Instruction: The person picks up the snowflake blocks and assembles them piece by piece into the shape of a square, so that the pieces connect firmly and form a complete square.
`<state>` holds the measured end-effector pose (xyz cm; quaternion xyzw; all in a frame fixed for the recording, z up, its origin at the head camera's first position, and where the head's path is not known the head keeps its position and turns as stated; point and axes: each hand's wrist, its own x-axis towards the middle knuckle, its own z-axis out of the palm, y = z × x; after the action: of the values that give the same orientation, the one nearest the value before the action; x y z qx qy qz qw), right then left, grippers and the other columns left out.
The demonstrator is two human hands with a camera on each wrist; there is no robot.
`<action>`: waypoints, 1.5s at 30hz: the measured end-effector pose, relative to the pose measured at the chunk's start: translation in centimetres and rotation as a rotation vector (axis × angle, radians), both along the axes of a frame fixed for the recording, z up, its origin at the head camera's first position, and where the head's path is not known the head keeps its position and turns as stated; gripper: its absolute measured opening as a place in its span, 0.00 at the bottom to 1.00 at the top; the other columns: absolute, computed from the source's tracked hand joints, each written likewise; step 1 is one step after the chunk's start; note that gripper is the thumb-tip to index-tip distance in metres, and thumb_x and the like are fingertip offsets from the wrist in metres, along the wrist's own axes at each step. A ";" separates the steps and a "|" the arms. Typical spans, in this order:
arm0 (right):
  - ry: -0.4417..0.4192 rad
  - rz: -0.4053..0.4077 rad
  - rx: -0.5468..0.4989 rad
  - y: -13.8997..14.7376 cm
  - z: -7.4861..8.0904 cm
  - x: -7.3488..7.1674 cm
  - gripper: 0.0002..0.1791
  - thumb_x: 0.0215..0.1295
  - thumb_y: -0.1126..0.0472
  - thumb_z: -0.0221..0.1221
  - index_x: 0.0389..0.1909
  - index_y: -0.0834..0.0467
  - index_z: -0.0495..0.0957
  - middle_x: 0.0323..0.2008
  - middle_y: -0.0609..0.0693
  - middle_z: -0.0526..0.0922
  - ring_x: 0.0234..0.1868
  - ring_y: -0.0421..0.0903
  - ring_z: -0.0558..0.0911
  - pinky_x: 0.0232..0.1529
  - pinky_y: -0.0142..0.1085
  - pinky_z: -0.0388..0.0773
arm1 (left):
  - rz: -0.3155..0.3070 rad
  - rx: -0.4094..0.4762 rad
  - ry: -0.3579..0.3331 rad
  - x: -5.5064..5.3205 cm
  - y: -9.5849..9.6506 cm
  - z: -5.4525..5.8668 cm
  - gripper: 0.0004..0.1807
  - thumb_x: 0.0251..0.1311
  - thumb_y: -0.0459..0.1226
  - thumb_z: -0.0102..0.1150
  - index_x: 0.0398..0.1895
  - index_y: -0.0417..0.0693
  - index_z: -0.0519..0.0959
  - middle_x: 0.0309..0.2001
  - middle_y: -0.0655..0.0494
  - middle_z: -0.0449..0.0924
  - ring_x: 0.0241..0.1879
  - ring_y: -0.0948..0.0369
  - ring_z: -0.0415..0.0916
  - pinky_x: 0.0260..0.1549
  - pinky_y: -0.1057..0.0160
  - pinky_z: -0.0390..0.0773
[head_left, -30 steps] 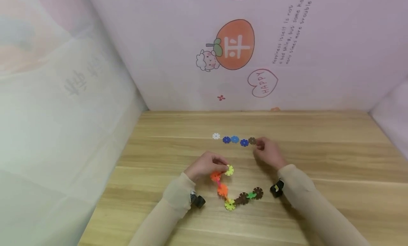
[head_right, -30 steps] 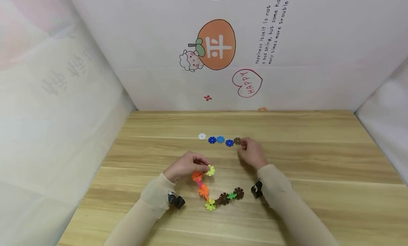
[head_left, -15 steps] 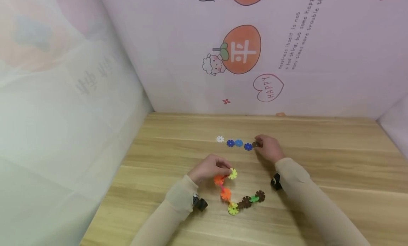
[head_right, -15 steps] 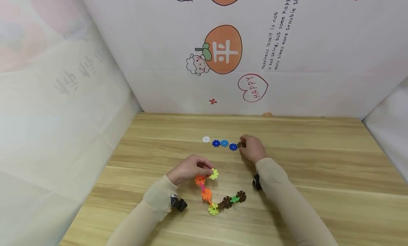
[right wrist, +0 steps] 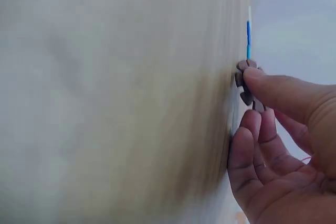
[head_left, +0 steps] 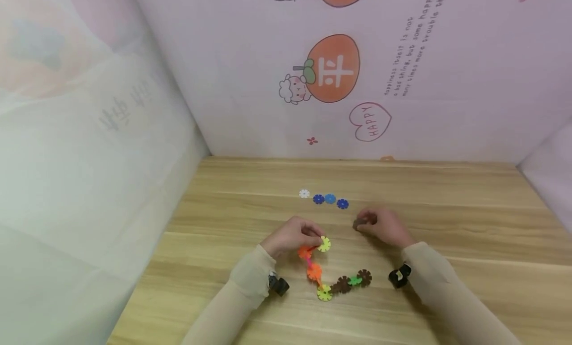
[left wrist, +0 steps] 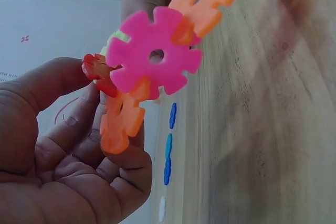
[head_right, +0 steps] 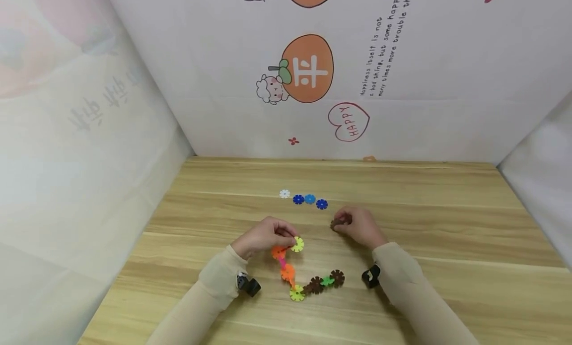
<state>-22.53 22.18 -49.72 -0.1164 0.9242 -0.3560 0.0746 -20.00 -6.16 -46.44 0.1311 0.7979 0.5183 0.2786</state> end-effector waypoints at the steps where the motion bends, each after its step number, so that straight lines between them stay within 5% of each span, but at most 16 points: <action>1: -0.001 0.004 -0.004 0.0 0.0 0.3 0.10 0.61 0.62 0.67 0.43 0.57 0.82 0.37 0.50 0.84 0.38 0.45 0.80 0.40 0.37 0.77 | 0.000 -0.002 0.001 0.0 0.0 0.0 0.06 0.61 0.35 0.66 0.41 0.47 0.86 0.36 0.57 0.86 0.37 0.63 0.81 0.42 0.65 0.81; 9: 0.019 0.095 -0.090 -0.6 -0.4 1.5 0.08 0.63 0.65 0.64 0.43 0.57 0.82 0.38 0.50 0.86 0.40 0.44 0.83 0.44 0.40 0.82 | -0.015 -0.016 0.024 -0.1 0.2 -0.1 0.07 0.61 0.36 0.66 0.41 0.47 0.86 0.39 0.57 0.87 0.39 0.63 0.81 0.45 0.64 0.81; 18: 0.008 0.186 -0.228 -2.3 0.2 2.8 0.09 0.61 0.64 0.66 0.42 0.55 0.83 0.40 0.48 0.87 0.41 0.41 0.84 0.45 0.30 0.82 | -0.018 -0.053 0.044 -0.8 0.3 0.0 0.08 0.61 0.39 0.66 0.43 0.51 0.87 0.43 0.59 0.87 0.42 0.65 0.80 0.50 0.62 0.79; 45: 0.177 0.228 -0.316 -4.1 1.2 4.8 0.10 0.61 0.68 0.66 0.38 0.49 0.85 0.38 0.42 0.88 0.40 0.37 0.85 0.46 0.33 0.83 | -0.038 -0.039 0.048 -0.7 0.4 0.0 0.08 0.62 0.39 0.65 0.43 0.50 0.86 0.41 0.59 0.86 0.43 0.62 0.81 0.51 0.57 0.79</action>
<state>-17.78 18.11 -48.51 -0.2614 0.8408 -0.4739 0.0136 -20.67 -5.80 -46.40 0.1529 0.8117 0.4938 0.2718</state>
